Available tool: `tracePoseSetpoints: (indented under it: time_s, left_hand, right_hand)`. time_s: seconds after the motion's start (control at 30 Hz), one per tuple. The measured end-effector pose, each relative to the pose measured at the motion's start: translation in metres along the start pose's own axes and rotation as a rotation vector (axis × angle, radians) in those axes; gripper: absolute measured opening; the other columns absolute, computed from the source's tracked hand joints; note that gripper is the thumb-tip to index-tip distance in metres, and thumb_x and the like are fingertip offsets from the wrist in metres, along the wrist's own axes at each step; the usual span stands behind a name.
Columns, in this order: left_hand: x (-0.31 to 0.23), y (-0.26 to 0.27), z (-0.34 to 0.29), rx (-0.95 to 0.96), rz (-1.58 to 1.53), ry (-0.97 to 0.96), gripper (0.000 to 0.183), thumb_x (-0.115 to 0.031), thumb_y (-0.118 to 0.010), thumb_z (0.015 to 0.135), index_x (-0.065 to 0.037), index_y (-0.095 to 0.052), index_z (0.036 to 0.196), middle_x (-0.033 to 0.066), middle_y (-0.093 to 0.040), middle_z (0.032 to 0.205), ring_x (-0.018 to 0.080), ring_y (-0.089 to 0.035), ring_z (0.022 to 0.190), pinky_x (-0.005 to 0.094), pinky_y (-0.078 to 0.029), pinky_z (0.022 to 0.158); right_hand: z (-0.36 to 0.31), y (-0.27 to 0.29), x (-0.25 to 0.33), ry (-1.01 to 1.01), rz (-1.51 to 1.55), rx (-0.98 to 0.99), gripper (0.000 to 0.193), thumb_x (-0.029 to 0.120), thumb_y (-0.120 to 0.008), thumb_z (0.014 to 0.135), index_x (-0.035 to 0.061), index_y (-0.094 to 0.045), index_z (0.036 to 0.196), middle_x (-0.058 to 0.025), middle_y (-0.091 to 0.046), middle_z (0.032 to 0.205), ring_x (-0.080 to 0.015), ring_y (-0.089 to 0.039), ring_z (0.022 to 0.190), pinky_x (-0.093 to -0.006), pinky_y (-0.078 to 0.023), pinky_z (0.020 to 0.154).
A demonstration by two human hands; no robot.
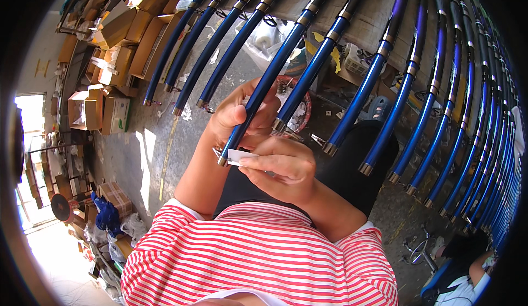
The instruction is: The person wipes the metal eyelets and segments of fishing rod blanks using a small white cloth, moving between a row of rods arranged on a table.
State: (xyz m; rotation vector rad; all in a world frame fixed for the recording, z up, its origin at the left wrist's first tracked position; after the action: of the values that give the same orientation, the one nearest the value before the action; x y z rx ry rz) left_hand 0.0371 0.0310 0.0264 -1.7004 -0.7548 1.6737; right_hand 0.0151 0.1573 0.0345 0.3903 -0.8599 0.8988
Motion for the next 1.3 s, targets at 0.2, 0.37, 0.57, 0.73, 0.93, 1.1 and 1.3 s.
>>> tracePoseSetpoints:
  time_s: [0.2, 0.37, 0.57, 0.73, 0.93, 1.1, 1.3]
  left_hand:
    - [0.015, 0.012, -0.009, -0.015, -0.278, 0.007, 0.054, -0.034, -0.063, 0.080, 0.008, -0.046, 0.110, 0.0111, -0.053, 0.072, 0.0054, -0.041, 0.047, 0.0149, -0.035, 0.039]
    - [0.018, 0.016, -0.015, 0.023, -0.472, -0.016, 0.040, -0.022, -0.058, 0.080, 0.007, -0.047, 0.104, 0.0146, -0.054, 0.078, 0.0092, -0.046, 0.051, 0.0172, -0.041, 0.041]
    - [0.015, 0.015, -0.013, 0.035, -0.413, -0.044, 0.037, -0.019, -0.065, 0.076, 0.003, -0.045, 0.099, 0.0076, -0.047, 0.069, 0.0089, -0.045, 0.054, 0.0185, -0.040, 0.041]
    - [0.015, 0.014, -0.013, 0.041, -0.375, -0.028, 0.041, -0.021, -0.071, 0.073, 0.003, -0.047, 0.098, 0.0038, -0.043, 0.067, 0.0077, -0.041, 0.053, 0.0179, -0.036, 0.042]
    - [0.013, 0.019, -0.017, 0.033, -0.245, -0.003, 0.042, -0.027, -0.072, 0.072, 0.004, -0.055, 0.095, 0.0024, -0.044, 0.064, 0.0082, -0.038, 0.053, 0.0209, -0.030, 0.044]
    - [0.010, 0.016, -0.016, 0.021, -0.165, -0.011, 0.046, -0.032, -0.075, 0.069, 0.003, -0.055, 0.091, 0.0030, -0.045, 0.065, 0.0085, -0.038, 0.054, 0.0209, -0.029, 0.044]
    - [0.009, 0.014, -0.015, 0.036, -0.111, -0.031, 0.050, -0.036, -0.076, 0.067, 0.002, -0.055, 0.092, 0.0037, -0.046, 0.066, 0.0089, -0.040, 0.056, 0.0208, -0.031, 0.046]
  right_hand:
    - [0.002, -0.002, 0.006, -0.056, -0.023, 0.032, 0.016, -0.004, -0.069, 0.069, 0.0009, -0.066, 0.083, -0.0092, -0.061, 0.073, -0.0229, -0.064, 0.075, -0.0257, -0.048, 0.060]
    - [0.006, -0.006, 0.006, -0.009, -0.022, 0.024, 0.015, -0.006, -0.068, 0.070, -0.0006, -0.065, 0.083, -0.0103, -0.060, 0.074, -0.0255, -0.065, 0.080, -0.0258, -0.048, 0.060]
    - [0.005, -0.006, 0.007, -0.032, -0.030, -0.002, 0.018, -0.005, -0.071, 0.066, 0.0015, -0.068, 0.083, -0.0086, -0.062, 0.075, -0.0204, -0.064, 0.074, -0.0252, -0.049, 0.060]
    - [0.001, -0.006, 0.006, -0.048, -0.054, 0.006, 0.017, -0.003, -0.072, 0.066, 0.0019, -0.068, 0.082, -0.0075, -0.062, 0.073, -0.0156, -0.060, 0.061, -0.0236, -0.047, 0.053]
    - [0.003, -0.007, 0.004, -0.008, -0.050, 0.014, 0.017, -0.003, -0.072, 0.065, 0.0017, -0.068, 0.082, -0.0072, -0.061, 0.072, -0.0158, -0.060, 0.062, -0.0237, -0.046, 0.053]
    - [0.002, -0.008, 0.004, -0.013, -0.030, 0.014, 0.018, -0.004, -0.072, 0.066, 0.0011, -0.068, 0.082, -0.0075, -0.061, 0.071, -0.0160, -0.060, 0.061, -0.0233, -0.046, 0.053]
    - [0.004, -0.009, 0.009, -0.067, -0.032, 0.007, 0.018, -0.004, -0.072, 0.066, 0.0003, -0.068, 0.083, -0.0082, -0.062, 0.073, -0.0164, -0.060, 0.062, -0.0241, -0.046, 0.053]
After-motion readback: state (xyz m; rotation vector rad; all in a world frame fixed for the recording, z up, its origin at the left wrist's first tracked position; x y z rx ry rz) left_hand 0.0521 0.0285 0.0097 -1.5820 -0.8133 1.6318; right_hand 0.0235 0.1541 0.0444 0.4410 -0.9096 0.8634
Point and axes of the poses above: each hand's wrist, its own z-axis towards the middle knuckle, its own y-axis out of the back of the hand, x = y × z, the point moved 3 cm from there along z, towards the middle knuckle
